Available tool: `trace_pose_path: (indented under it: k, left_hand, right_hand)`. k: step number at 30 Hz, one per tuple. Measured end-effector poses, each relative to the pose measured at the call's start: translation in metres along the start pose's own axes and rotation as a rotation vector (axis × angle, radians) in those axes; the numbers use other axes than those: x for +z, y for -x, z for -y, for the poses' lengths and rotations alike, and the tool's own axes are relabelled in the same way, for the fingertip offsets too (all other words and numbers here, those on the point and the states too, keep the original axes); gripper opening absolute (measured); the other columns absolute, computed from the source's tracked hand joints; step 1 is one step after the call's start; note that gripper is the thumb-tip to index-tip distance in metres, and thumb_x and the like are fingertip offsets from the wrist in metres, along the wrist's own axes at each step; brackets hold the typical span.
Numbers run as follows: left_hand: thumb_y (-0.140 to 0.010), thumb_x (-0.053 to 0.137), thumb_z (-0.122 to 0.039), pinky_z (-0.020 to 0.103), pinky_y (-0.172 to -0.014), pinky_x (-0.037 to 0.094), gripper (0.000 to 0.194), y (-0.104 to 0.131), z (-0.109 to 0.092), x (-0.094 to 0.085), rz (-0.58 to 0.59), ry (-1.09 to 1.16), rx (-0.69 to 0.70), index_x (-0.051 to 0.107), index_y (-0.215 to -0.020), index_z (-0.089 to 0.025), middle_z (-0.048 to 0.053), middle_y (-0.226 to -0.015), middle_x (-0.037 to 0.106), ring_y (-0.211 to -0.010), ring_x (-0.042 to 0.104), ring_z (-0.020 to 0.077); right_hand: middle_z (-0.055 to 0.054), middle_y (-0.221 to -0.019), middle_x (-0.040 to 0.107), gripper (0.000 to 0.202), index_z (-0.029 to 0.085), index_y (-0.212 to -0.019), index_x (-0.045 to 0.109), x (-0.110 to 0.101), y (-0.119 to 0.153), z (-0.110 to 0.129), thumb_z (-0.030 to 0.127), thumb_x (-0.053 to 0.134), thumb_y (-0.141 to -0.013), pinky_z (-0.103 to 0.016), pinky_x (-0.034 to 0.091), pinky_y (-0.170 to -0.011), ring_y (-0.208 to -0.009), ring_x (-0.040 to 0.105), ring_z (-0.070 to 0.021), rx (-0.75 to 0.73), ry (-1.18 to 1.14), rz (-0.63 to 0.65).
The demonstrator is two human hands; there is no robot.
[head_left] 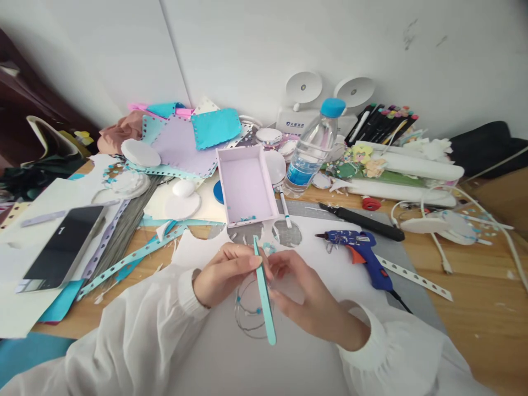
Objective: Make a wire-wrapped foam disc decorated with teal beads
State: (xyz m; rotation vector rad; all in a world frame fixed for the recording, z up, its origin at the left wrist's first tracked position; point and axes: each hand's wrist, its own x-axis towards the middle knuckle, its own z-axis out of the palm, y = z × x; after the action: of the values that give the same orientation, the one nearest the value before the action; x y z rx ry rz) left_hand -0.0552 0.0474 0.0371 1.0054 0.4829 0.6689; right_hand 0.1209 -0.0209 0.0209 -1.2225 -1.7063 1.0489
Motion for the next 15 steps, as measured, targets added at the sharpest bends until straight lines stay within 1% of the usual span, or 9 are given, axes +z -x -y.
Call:
trace_pose_path:
  k: [2,4,7,10,13,15]
  left_hand:
    - [-0.081,0.061,-0.035,0.033,-0.070,0.044,0.028,0.0001,0.0010,-0.0019,0.033,0.021,0.017,0.074,-0.067,-0.014,0.007,-0.062,0.057,-0.065,0.053,0.0179]
    - [-0.083,0.059,-0.032,0.034,-0.072,0.044,0.028,0.0001,0.0016,-0.0037,0.057,0.043,0.043,0.073,-0.068,-0.014,0.008,-0.064,0.059,-0.068,0.054,0.0190]
    - [-0.084,0.056,-0.030,0.034,-0.068,0.043,0.027,-0.0004,0.0016,-0.0053,0.079,0.056,0.077,0.073,-0.069,-0.015,0.007,-0.061,0.058,-0.067,0.054,0.0191]
    - [-0.084,0.057,-0.030,0.034,-0.066,0.041,0.027,-0.0007,0.0006,-0.0055,0.089,0.035,0.075,0.073,-0.067,-0.015,0.007,-0.060,0.057,-0.065,0.053,0.0187]
    - [-0.082,0.057,-0.030,0.034,-0.064,0.039,0.027,-0.0002,-0.0014,-0.0055,0.104,0.007,0.067,0.073,-0.066,-0.015,0.007,-0.058,0.056,-0.063,0.051,0.0186]
    - [-0.082,0.057,-0.030,0.033,-0.062,0.037,0.027,0.0004,-0.0034,-0.0062,0.108,-0.011,0.082,0.072,-0.064,-0.015,0.007,-0.056,0.055,-0.060,0.049,0.0179]
  right_hand:
    - [-0.002,-0.090,0.059,0.023,0.022,-0.100,0.051,0.0022,-0.0022,-0.0008,0.019,0.060,-0.079,-0.031,0.051,-0.075,-0.082,0.057,-0.0164,0.036,0.038,0.016]
    - [0.000,-0.083,0.059,0.017,0.022,-0.093,0.052,0.0030,-0.0041,-0.0005,0.016,0.060,-0.079,-0.029,0.049,-0.071,-0.076,0.056,-0.0147,0.047,0.059,-0.002]
    - [0.001,-0.076,0.058,0.012,0.021,-0.088,0.054,0.0033,-0.0051,0.0008,0.014,0.057,-0.078,-0.027,0.049,-0.066,-0.070,0.055,-0.0135,0.054,0.055,-0.018]
    - [0.001,-0.071,0.060,0.009,0.020,-0.084,0.057,0.0043,-0.0052,0.0029,0.014,0.057,-0.078,-0.025,0.048,-0.062,-0.064,0.055,-0.0122,0.070,0.029,-0.007]
    - [0.002,-0.063,0.061,0.008,0.019,-0.076,0.060,0.0047,-0.0045,0.0049,0.012,0.057,-0.077,-0.022,0.046,-0.056,-0.059,0.054,-0.0108,0.139,0.014,0.026]
    - [0.003,-0.057,0.059,0.010,0.019,-0.071,0.057,0.0032,-0.0028,0.0058,0.013,0.055,-0.078,-0.021,0.043,-0.051,-0.053,0.053,-0.0100,0.225,-0.028,0.044]
